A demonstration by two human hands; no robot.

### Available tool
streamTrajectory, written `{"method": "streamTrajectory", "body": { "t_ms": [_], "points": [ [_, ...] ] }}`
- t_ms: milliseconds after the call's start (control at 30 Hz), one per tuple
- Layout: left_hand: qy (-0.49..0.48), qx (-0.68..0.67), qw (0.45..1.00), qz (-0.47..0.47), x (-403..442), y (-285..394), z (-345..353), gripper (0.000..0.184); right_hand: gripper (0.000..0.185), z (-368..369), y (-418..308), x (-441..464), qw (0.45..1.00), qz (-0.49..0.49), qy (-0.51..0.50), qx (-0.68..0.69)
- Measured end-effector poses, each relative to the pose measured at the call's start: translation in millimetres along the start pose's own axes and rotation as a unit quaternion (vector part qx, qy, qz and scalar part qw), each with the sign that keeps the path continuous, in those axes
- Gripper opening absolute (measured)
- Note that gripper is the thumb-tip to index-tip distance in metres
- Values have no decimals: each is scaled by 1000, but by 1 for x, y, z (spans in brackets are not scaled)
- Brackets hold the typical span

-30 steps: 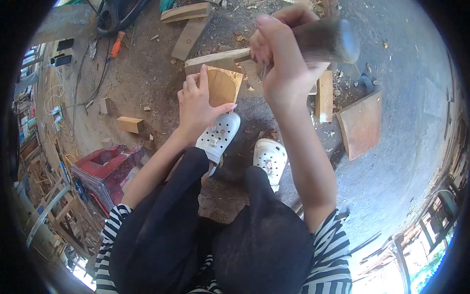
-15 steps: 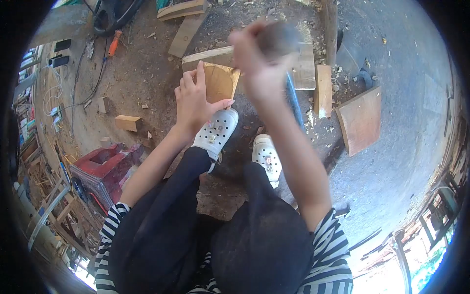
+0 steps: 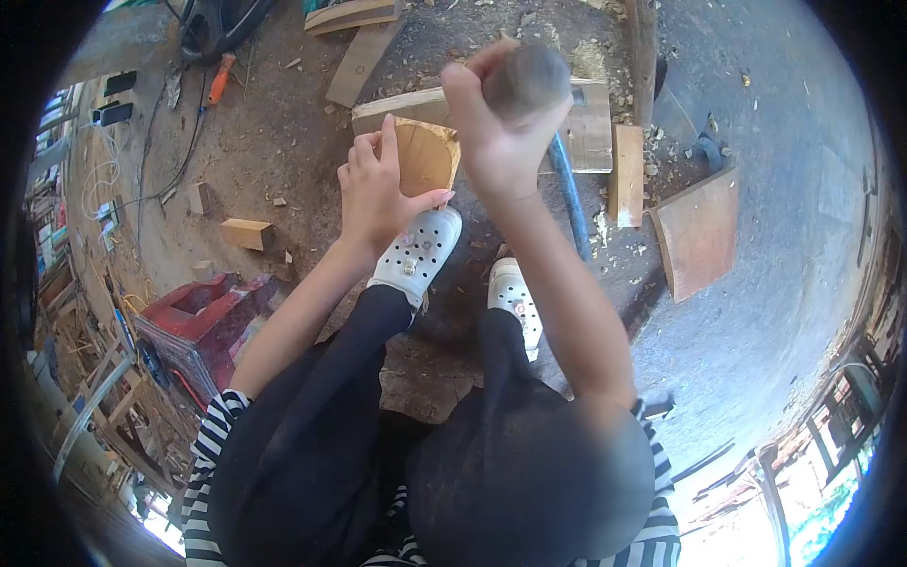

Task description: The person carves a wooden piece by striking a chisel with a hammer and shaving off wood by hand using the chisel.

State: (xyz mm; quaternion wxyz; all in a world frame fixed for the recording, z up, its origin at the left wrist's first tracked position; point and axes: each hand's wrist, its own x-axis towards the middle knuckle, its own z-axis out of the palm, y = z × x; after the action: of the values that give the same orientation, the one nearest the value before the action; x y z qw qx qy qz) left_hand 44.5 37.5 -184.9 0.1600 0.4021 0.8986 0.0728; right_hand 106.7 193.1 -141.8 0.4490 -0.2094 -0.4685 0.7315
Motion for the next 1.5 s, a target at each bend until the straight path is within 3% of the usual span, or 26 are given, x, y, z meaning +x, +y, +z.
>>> {"method": "streamTrajectory", "body": {
  "t_ms": [33,100,167,233,333,467,633,700,733,800,900,967,1033,1100,1167,1300,1367,1500],
  "points": [
    [3,-2,1000,1,2,1,0,115,14,1,8,-3,997,0,0,-76],
    [11,-9,1000,6,-1,0,0,115,13,-1,6,-6,997,20,-8,-80],
    [15,-12,1000,10,0,0,-1,115,14,1,2,0,997,54,45,-12],
    [9,-17,1000,2,-1,0,1,114,15,-2,-8,3,999,34,38,-17],
    [10,-9,1000,0,-2,-1,3,115,16,5,-33,11,994,-10,38,98],
    [12,-6,1000,5,-1,-1,3,116,16,1,7,-5,998,14,33,-49],
    [37,-42,998,6,-7,-9,8,108,17,-2,-1,-2,996,62,46,43],
    [118,-183,976,-14,-13,-22,11,80,18,-2,-2,-4,997,50,42,39],
    [120,-181,976,-17,-14,-28,11,80,18,-1,-1,-6,998,42,39,36],
    [150,-308,930,-135,-16,-41,6,47,18,1,-2,-6,997,43,40,40],
    [173,-362,898,-179,-16,-55,-8,33,19,0,0,-7,998,38,39,36],
    [198,-380,889,-163,-9,-54,-20,31,17,1,1,-8,999,29,35,-5],
    [238,-410,880,-33,1,-38,-52,32,16,-1,10,-7,999,15,23,-39],
    [217,-433,869,103,13,-9,-93,36,15,-1,16,-5,997,-3,13,-72],
    [195,-352,875,269,28,17,-119,47,14,2,13,-4,998,3,28,-53],
    [122,-299,890,321,40,70,-128,49,9,9,-3,-11,993,-45,-25,-109],
    [-22,-329,891,312,46,80,-124,41,8,7,5,-11,988,-123,-30,-90],
    [-50,-349,887,299,53,79,-116,26,22,-14,-8,-9,971,-111,-108,-182]
  ]
}}
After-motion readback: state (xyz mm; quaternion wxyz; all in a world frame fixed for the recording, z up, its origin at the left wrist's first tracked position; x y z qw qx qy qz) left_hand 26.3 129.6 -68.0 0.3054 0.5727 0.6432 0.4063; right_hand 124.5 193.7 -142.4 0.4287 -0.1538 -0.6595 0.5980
